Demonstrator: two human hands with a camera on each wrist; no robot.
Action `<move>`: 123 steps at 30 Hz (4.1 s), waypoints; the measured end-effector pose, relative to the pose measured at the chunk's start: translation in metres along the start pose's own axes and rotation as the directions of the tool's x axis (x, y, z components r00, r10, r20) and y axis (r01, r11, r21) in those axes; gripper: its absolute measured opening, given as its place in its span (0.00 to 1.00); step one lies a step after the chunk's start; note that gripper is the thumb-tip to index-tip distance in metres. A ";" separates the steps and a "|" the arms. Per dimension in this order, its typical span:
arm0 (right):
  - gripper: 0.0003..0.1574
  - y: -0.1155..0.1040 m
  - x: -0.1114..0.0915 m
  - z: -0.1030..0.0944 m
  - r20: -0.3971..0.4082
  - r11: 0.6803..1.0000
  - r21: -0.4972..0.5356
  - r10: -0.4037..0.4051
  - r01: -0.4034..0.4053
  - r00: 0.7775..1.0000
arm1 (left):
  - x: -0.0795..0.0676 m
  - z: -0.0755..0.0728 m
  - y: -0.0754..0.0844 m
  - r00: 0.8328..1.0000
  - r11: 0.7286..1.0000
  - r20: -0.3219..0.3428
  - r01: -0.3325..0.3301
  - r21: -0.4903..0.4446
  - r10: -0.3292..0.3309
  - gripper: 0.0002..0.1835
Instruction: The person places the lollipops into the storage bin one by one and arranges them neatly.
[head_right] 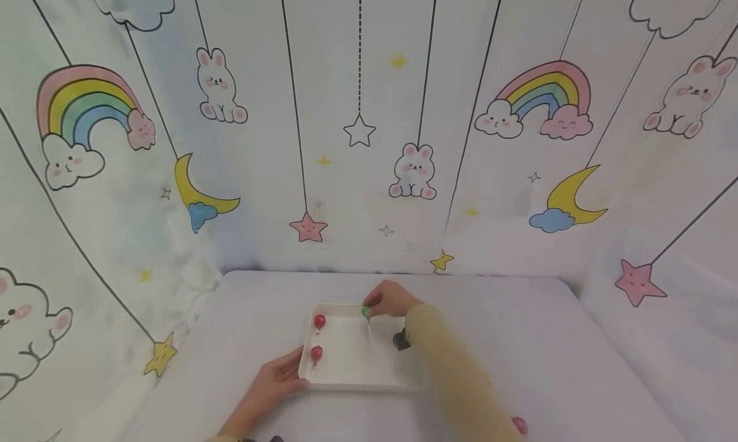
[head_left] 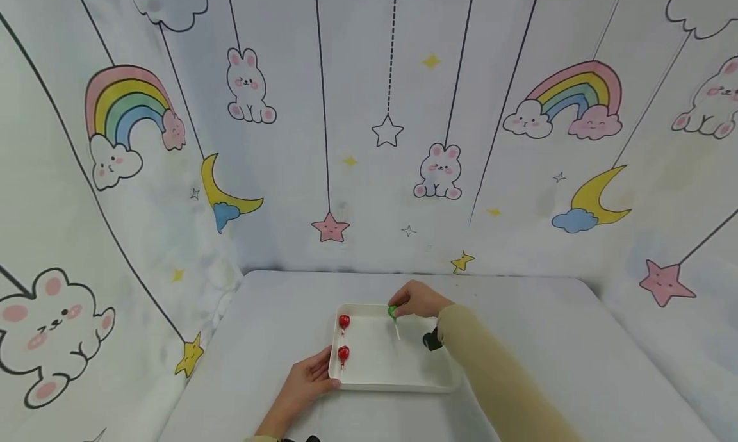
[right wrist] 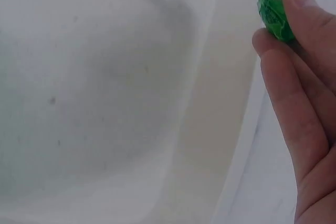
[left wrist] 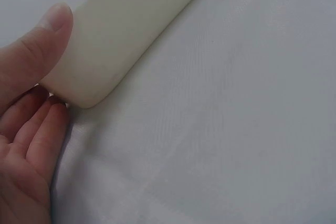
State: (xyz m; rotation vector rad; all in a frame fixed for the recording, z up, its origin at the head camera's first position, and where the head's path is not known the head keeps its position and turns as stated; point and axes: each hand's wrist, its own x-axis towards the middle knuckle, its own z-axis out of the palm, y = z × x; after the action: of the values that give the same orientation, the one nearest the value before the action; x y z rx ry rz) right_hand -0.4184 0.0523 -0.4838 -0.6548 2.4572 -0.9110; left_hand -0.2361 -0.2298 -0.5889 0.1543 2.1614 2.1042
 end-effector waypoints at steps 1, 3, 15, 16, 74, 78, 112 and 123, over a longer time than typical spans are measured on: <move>0.12 -0.004 0.004 0.007 -0.002 1.000 -0.009 0.003 -0.004 1.000 | 0.001 0.000 0.000 1.000 1.000 0.003 0.002 0.004 -0.002 0.47; 0.12 -0.011 0.010 0.020 -0.003 1.000 -0.028 0.004 -0.004 1.000 | 0.001 0.000 0.001 1.000 1.000 0.002 0.012 0.006 -0.012 0.47; 0.11 -0.037 0.041 0.076 -0.084 0.958 -0.285 -0.010 -0.015 0.996 | 0.000 0.004 0.002 1.000 1.000 0.006 0.022 -0.017 -0.022 0.47; 0.11 -0.038 0.042 0.077 -0.084 0.955 -0.295 -0.013 -0.012 0.996 | 0.001 0.004 0.001 1.000 1.000 0.007 0.019 -0.025 -0.019 0.47; 0.18 -0.024 -0.018 0.013 -0.073 0.975 0.031 -0.215 0.218 0.974 | 0.002 -0.003 -0.006 0.993 0.994 -0.061 0.100 0.053 -0.097 0.49; 0.20 -0.008 -0.050 -0.014 -0.108 0.964 0.125 -0.220 0.233 0.970 | -0.001 -0.008 -0.003 0.988 0.992 -0.111 0.110 0.056 -0.104 0.48; 0.30 0.197 -0.300 0.014 -0.326 0.980 0.136 0.181 -0.143 0.928 | 0.001 0.010 0.007 0.978 0.988 -0.145 0.152 0.021 -0.148 0.44; 0.23 0.199 -0.301 0.016 -0.352 0.984 0.052 0.176 -0.169 0.919 | 0.002 0.011 0.005 0.978 0.986 -0.137 0.164 0.033 -0.158 0.45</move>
State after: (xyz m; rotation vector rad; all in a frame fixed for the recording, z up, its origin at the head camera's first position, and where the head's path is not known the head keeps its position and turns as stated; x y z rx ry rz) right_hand -0.2262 0.3474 -0.5618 -0.2739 2.7623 -1.0592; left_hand -0.2359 -0.2181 -0.5840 -0.1583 2.2108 2.0315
